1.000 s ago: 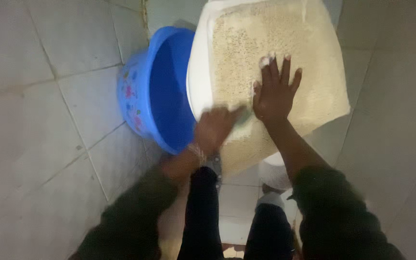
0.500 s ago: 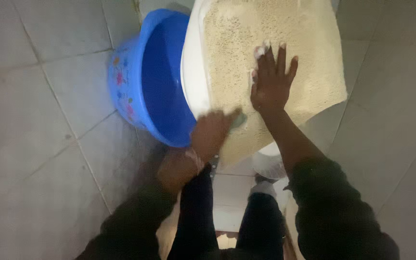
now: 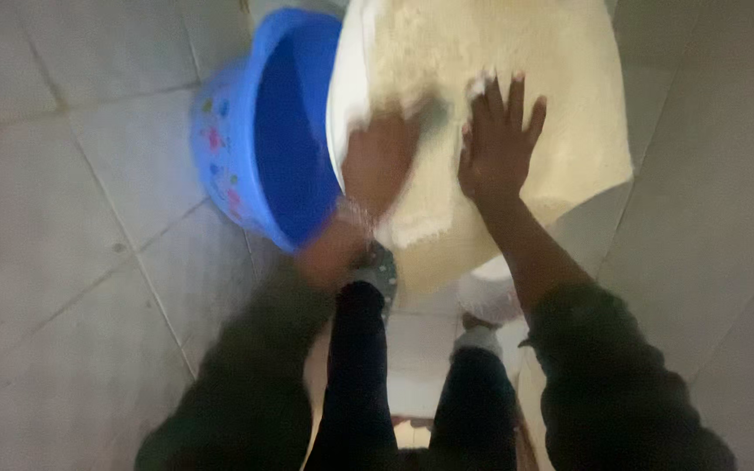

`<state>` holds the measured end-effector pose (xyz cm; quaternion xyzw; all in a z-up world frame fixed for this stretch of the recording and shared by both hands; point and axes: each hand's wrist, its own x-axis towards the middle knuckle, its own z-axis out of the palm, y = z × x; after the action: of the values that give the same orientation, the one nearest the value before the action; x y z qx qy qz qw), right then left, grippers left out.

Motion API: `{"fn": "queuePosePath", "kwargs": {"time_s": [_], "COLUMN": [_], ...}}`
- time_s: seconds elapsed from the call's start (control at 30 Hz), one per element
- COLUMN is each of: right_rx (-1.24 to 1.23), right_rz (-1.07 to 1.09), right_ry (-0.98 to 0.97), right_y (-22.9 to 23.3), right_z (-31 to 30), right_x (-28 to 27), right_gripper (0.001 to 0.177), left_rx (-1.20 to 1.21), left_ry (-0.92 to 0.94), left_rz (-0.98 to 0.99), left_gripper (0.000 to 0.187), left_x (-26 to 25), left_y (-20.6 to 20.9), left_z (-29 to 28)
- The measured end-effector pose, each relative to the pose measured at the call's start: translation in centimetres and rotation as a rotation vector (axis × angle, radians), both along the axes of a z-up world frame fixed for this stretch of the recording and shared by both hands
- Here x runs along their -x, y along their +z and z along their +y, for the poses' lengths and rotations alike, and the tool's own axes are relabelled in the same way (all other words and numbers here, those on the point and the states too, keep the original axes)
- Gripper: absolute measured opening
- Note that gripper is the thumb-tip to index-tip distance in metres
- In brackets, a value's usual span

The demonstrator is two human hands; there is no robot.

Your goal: The person scrubs a beige mat with a brush and soapy water on top of a toilet. The person repeatedly applies the brush to the surface of the mat, moving it across the material to clean it.

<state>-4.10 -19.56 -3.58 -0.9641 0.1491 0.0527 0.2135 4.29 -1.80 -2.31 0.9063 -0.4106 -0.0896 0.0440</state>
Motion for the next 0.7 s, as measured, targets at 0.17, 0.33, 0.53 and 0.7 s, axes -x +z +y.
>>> {"fn": "queuePosePath", "kwargs": {"time_s": [0.17, 0.33, 0.53, 0.7], "right_rx": [0.029, 0.037, 0.040, 0.077], "right_rz": [-0.030, -0.023, -0.034, -0.086], "right_ry": [0.023, 0.019, 0.031, 0.072], "right_y": [0.4, -0.7, -0.9, -0.4], "right_z": [0.4, 0.2, -0.4, -0.2], "right_x": [0.4, 0.4, 0.9, 0.3], "right_gripper": [0.053, 0.052, 0.054, 0.057], "left_rx": [-0.122, -0.053, 0.172, -0.248], "left_ry": [-0.108, 0.045, 0.163, -0.067], "left_rz": [0.584, 0.322, 0.001, 0.299], "left_gripper": [0.045, 0.024, 0.021, 0.068], "left_x": [8.1, -3.6, -7.8, 7.0], "left_y": [7.0, -3.0, -6.5, 3.7], "left_z": [3.5, 0.4, -2.3, 2.2]}}
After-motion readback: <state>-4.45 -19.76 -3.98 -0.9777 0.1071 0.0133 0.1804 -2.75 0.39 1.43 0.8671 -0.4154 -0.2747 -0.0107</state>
